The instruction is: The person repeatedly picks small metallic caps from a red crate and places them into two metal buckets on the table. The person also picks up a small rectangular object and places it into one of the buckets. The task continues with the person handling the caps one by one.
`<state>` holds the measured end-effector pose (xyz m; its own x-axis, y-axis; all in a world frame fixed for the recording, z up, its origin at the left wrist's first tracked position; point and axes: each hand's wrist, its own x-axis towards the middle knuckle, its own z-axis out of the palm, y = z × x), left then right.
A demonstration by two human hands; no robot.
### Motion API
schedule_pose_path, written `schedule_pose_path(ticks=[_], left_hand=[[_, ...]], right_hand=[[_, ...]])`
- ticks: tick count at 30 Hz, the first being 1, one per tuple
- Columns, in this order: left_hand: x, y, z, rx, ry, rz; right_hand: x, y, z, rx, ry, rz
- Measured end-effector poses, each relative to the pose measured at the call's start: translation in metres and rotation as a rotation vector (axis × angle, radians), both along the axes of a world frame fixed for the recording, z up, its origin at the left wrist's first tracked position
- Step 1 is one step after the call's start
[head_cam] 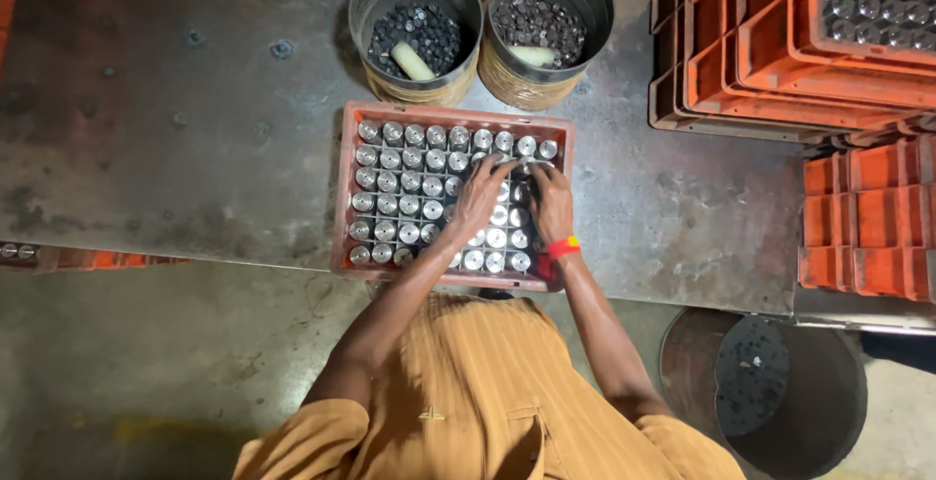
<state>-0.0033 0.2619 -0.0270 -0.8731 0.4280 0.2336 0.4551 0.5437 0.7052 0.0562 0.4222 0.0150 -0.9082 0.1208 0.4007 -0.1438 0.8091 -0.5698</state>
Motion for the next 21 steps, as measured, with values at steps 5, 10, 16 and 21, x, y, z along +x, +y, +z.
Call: schedule_pose_path(ticks=[5,10,16,21], left_hand=[[0.017,0.005,-0.008,-0.359,-0.093,0.139],[0.014,0.009,0.003,-0.404,0.069,0.113],[-0.007,-0.023,0.01,0.096,-0.202,0.031],[0.006,-0.006,-0.006,0.552,-0.848,0.191]], right_hand=[[0.019,-0.007,-0.009,0.143,-0.123,-0.063],[0.007,-0.008,-0.016,0.243,-0.262,-0.064],[0.023,0.047,-0.01,-0.252,-0.009,-0.041],[0.025,0.035,-0.006,-1.61,-0.143,-0.002]])
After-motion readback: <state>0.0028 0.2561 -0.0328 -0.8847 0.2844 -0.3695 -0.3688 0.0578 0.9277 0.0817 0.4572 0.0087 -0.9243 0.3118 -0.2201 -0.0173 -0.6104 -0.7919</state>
